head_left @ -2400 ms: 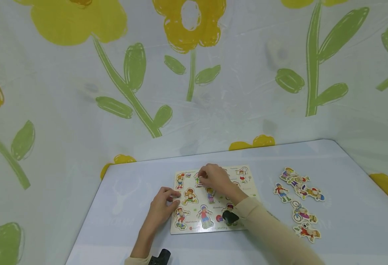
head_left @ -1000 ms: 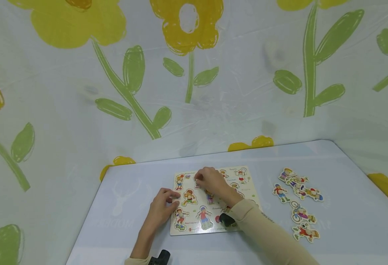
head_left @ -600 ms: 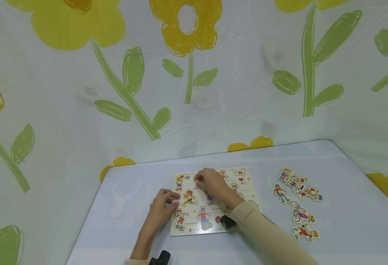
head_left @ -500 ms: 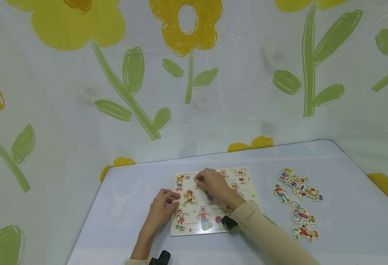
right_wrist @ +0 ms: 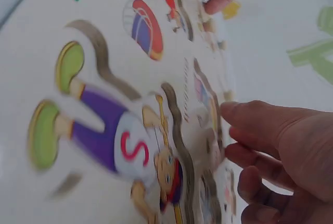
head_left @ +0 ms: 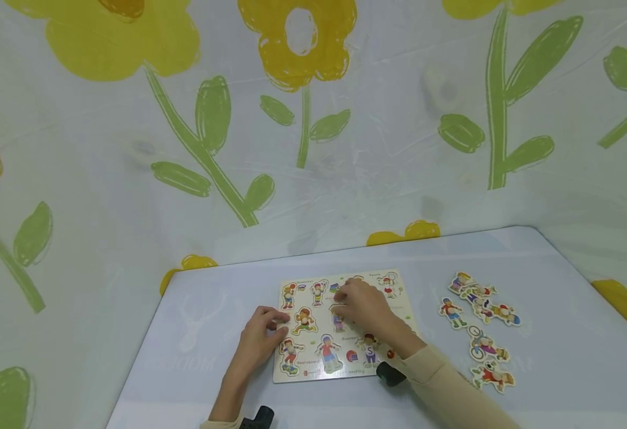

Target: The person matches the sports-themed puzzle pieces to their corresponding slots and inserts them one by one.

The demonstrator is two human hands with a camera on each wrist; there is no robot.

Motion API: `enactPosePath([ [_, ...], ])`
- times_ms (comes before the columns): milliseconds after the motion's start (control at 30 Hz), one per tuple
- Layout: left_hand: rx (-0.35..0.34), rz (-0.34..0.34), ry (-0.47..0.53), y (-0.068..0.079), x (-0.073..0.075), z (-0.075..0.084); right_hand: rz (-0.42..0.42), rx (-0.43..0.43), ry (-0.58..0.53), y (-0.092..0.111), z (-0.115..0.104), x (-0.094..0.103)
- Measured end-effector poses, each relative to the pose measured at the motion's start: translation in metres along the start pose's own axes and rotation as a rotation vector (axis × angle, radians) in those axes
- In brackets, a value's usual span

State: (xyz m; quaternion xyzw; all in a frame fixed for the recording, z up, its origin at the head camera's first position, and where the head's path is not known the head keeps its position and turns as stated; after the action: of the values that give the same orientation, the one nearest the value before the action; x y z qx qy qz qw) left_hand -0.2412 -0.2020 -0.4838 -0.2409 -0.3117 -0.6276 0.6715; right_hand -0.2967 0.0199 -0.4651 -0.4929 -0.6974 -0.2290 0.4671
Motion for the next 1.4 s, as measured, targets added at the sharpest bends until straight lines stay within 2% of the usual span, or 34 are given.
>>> enactPosePath([
  [167,-0.005,0.006,-0.001,-0.001,0.0,0.0,0.015,-0.046,-0.043,0.022,0.019,0.015],
  [367,-0.01,0.007,-0.002,-0.001,0.0,0.0,0.021,-0.01,0.045,0.05,0.038,0.031],
  [500,-0.006,0.008,0.008,-0.002,0.0,-0.001,0.063,0.021,0.084,0.066,0.05,0.044],
  [733,-0.001,0.004,0.013,-0.003,-0.002,-0.003,0.133,-0.01,0.109,0.091,0.081,0.075],
  [1033,-0.005,0.008,0.014,-0.003,-0.002,-0.001,0.165,-0.026,0.156,0.11,0.118,0.102],
  [1200,-0.001,0.008,0.019,-0.003,-0.002,-0.002,0.186,-0.029,0.178,0.12,0.13,0.108],
  [1400,0.004,0.007,0.019,-0.003,-0.002,-0.002,0.159,-0.028,0.177,0.127,0.14,0.111],
])
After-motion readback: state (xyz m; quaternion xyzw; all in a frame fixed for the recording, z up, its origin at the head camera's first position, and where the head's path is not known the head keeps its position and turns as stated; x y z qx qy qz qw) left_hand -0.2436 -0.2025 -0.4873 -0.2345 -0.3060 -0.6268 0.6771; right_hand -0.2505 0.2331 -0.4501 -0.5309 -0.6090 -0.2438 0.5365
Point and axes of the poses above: each hand's wrist, its own y-axis away from the middle knuckle, its own x-axis out of the back of the hand, z = x × y, the point moved 9 cm from there along -y, towards the middle knuckle, and after that the axes turned 8 degrees about x, right-handed, at the moved point
